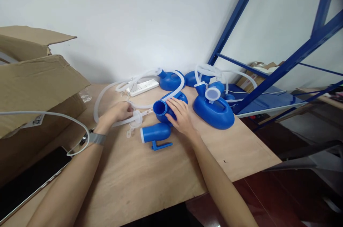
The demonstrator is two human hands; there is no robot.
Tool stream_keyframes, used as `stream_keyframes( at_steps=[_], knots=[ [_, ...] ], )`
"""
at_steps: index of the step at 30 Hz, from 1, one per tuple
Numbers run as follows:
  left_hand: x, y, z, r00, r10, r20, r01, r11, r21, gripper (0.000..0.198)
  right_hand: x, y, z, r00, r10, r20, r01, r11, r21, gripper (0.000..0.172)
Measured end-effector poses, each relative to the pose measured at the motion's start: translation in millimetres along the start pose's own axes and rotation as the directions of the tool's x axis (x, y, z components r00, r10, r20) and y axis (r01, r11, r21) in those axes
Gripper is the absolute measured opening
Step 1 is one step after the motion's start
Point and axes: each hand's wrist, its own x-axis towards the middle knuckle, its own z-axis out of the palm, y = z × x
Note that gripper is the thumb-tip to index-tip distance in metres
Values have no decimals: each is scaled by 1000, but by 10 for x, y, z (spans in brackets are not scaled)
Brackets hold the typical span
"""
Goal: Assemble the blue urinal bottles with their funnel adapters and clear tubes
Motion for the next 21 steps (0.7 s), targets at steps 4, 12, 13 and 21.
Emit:
stream_keyframes(
  at_steps=[4,12,13,21],
  knots=[
    [-92,103,-287,987,-143,-72,154,972,176,34,-55,113,6,997,69,-19,-70,997,-17,50],
    [-183,594,-678,994,95,52,-104,970,221,65,-100,116,156,988,156,-19,-157,987,-40,46],
    [-183,678,-652,990,136,40,-141,967,213,68,-95,94,166,986,164,-20,-164,985,-53,46],
    [-249,1172,-478,969,234,-83,-243,961,-129,80,-74,-23,154,980,198,-18,-199,977,-70,49]
  ],
)
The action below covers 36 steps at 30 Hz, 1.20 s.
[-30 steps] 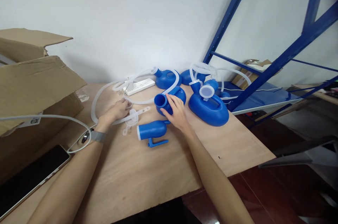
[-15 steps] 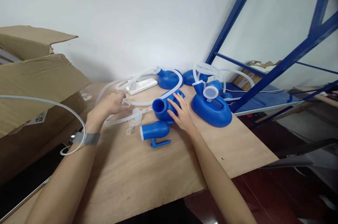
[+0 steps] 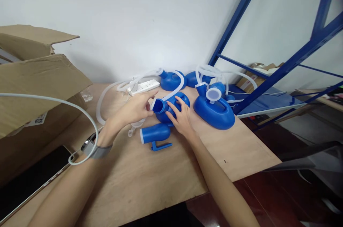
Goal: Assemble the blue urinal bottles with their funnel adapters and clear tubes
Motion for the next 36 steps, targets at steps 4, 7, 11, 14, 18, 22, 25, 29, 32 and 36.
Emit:
stream_keyframes(
  at_steps=[4,7,11,14,18,22,25,29,32,36],
  knots=[
    [-6,-18,-33,999,31,-44,-35,995,-95,61,-4,-25,-16,1000,12,8,-12,1000,-14,49],
    [-2,-57,-23,997,44,-64,-49,995,-81,60,-6,-40,-18,1000,21,-4,-21,999,-24,50],
    [4,-62,33,992,68,-107,-70,997,-15,61,-3,-68,-21,998,44,-47,-45,999,-15,58],
    [7,-31,67,989,88,-116,-86,996,26,60,4,-76,-43,994,66,-86,-66,998,2,66],
    [10,34,84,993,60,-104,-52,996,70,54,22,28,-115,993,47,-108,-46,999,9,67],
    [7,61,76,993,67,-98,-60,995,75,51,36,261,-182,974,132,-184,-137,990,-19,63],
    [9,49,67,993,73,-90,-67,996,66,52,41,390,-181,970,200,-140,-192,979,66,65],
    [20,44,60,992,96,-83,-90,994,69,54,54,418,-122,950,282,-131,-254,947,196,71],
    [23,82,49,992,96,-78,-85,988,131,50,61,395,-76,930,334,-154,-301,932,202,74],
    [9,133,44,993,91,-68,-77,980,181,43,69,373,-48,925,345,-162,-310,928,206,70]
  ],
)
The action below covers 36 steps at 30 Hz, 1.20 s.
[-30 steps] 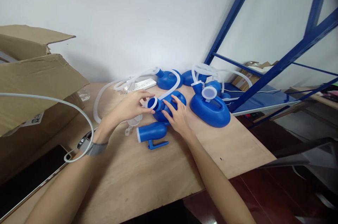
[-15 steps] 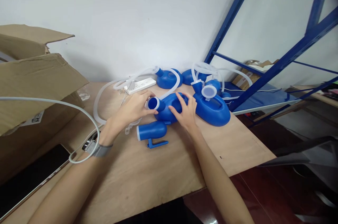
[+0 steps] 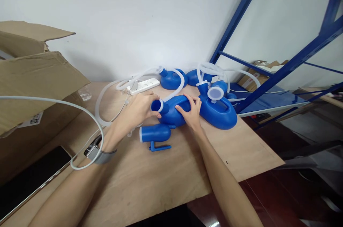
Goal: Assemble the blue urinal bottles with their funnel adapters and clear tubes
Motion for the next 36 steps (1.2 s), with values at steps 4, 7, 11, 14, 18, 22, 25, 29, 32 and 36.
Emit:
stream_keyframes(
  at_steps=[4,7,11,14,18,22,25,29,32,36],
  knots=[
    [-28,-4,31,994,105,1,-105,993,-45,35,19,-27,9,1000,3,-17,-3,1000,-25,67],
    [-46,7,32,991,136,-12,-137,988,-71,37,31,-55,7,999,7,-31,-9,998,-55,66],
    [-59,69,-79,995,73,68,-69,996,-61,43,15,-82,-11,1000,18,-24,-20,995,-99,66],
    [-69,104,-176,995,6,97,1,998,-65,50,-7,-90,-28,1000,-11,-16,9,993,-120,62],
    [-58,117,-196,987,-65,146,66,998,-1,29,-28,-104,-30,995,-102,-12,101,992,-77,59],
    [-20,109,-144,984,-108,143,112,993,-20,34,-39,-137,-13,994,-92,-60,89,995,-47,59],
    [-4,107,-117,981,-147,129,155,987,-47,45,-38,-170,0,993,-78,-85,73,996,-58,57],
    [-9,128,-97,976,-177,125,191,976,-103,51,-33,-194,12,993,-63,-97,56,996,-71,55],
    [-17,142,-86,971,-206,124,222,966,-132,56,-31,-192,-3,994,-50,-95,42,996,-82,56],
    [-41,31,-123,970,-163,182,213,929,-303,63,-29,-169,-53,998,-52,-47,47,995,-88,55]
  ],
)
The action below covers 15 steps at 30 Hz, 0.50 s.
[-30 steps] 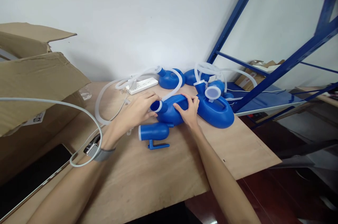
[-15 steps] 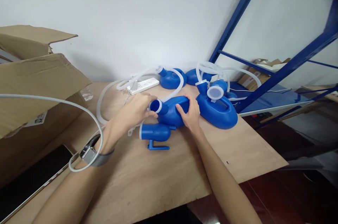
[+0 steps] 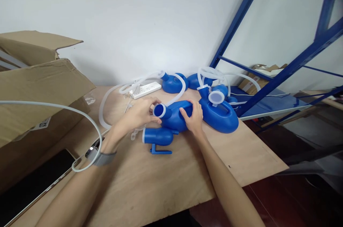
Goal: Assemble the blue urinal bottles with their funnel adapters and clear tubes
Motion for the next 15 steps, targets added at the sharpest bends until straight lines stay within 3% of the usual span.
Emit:
stream_keyframes(
  at_steps=[3,6,9,12,15],
  knots=[
    [-12,-211,-145,997,43,61,-39,997,-65,75,-5,18,-22,1000,16,9,-16,999,-40,56],
    [3,-513,-264,999,-49,-21,51,989,140,59,-16,22,-36,999,43,7,-42,994,-98,59],
    [62,-807,-227,982,-185,-21,181,925,334,53,-22,20,-68,999,46,11,-43,988,-147,61],
    [136,-973,-73,968,-205,142,154,939,306,65,-26,20,-109,999,39,20,-35,984,-177,61],
    [170,-967,18,948,-196,250,125,954,272,69,-34,18,-130,999,38,21,-33,982,-184,61]
  ],
)
